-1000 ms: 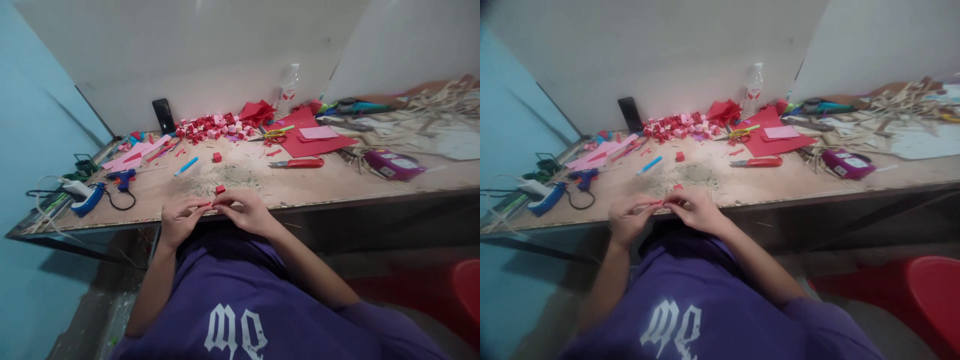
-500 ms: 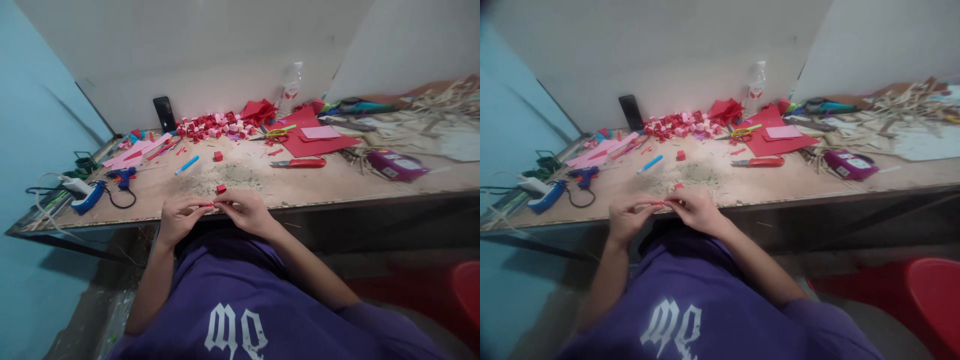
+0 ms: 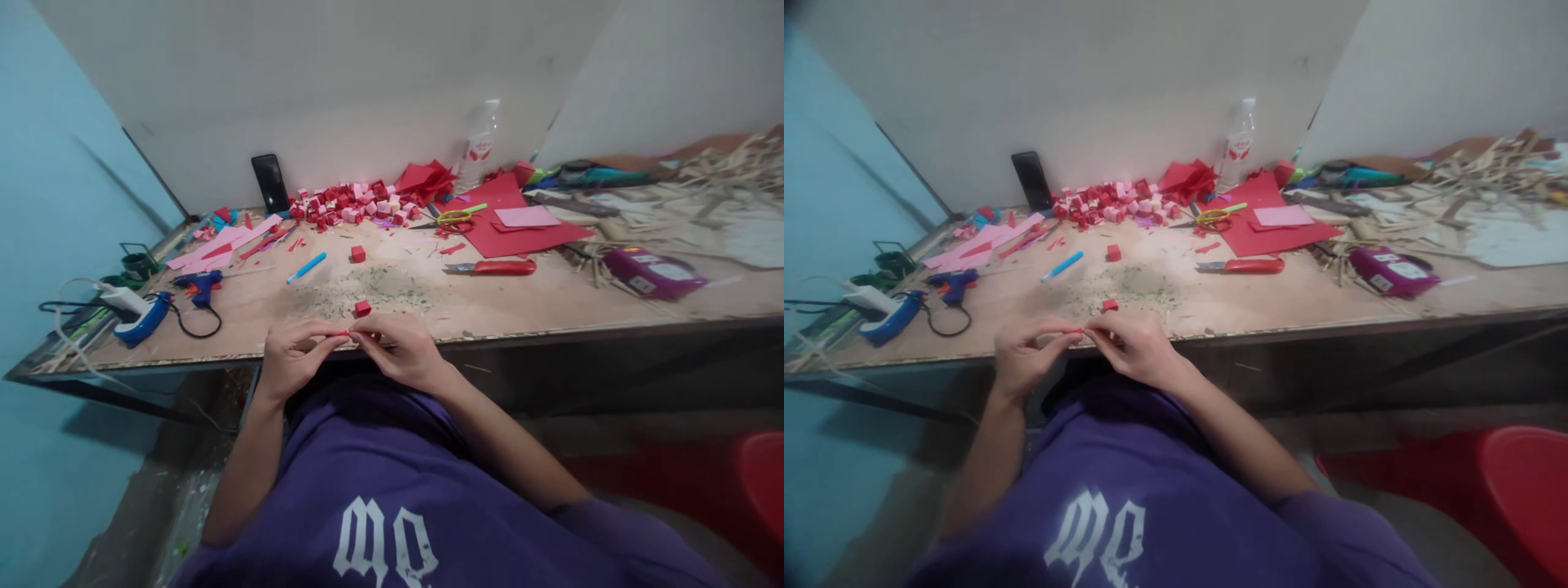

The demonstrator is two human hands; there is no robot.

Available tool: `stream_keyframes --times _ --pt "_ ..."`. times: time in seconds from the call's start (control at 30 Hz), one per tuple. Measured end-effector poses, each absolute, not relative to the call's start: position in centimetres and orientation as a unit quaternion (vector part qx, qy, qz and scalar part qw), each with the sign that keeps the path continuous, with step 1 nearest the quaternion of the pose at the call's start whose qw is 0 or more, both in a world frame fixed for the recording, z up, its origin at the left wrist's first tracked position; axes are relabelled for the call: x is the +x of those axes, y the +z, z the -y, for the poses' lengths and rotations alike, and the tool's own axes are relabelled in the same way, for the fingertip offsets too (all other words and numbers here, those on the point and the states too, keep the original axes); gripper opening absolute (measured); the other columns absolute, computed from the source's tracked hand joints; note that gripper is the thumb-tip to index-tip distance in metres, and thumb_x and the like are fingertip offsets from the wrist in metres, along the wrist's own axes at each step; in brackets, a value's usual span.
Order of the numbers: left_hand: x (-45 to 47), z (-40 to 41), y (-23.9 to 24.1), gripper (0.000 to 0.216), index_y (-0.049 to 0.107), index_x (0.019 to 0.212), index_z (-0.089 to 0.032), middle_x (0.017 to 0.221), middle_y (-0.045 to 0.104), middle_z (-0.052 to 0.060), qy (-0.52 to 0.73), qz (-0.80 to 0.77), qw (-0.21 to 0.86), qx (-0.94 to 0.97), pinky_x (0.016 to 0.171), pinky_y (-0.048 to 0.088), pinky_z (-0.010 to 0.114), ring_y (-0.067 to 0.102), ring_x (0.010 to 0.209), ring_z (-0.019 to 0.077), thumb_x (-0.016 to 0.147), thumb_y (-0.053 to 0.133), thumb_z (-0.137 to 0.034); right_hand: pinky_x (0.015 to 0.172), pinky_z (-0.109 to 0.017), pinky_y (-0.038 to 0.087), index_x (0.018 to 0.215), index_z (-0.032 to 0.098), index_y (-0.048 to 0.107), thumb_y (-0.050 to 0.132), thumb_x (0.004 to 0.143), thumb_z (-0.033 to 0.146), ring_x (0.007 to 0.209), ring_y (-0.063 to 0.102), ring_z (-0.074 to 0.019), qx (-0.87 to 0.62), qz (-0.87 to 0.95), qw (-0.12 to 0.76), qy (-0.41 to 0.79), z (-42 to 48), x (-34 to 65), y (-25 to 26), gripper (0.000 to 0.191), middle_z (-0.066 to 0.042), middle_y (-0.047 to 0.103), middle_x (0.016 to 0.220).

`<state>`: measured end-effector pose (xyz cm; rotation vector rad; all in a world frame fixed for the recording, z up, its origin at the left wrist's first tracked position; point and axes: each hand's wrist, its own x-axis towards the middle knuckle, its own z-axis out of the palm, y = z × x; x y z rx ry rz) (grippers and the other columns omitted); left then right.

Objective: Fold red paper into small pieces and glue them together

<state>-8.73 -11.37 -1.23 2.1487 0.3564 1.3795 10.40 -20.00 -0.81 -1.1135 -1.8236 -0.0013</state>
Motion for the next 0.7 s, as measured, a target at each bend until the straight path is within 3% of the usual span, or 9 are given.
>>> stream_keyframes --times 0.7 --pt "-9.02 11.32 -0.32 0.011 0.08 0.08 -0.018 0.082 0.079 0.002 0.429 -0.151 0.434 0.778 0.068 0.062 0.02 0.075 0.074 0.0143 0.075 0.089 -0.018 0.065 -0.027 0.052 0.102 0.019 0.069 0.059 0.1 0.013 0.069 0.067 -0.0148 -0.39 0.789 0.47 -0.071 19.74 10.58 -1.04 0.011 -0.005 0.075 0.081"
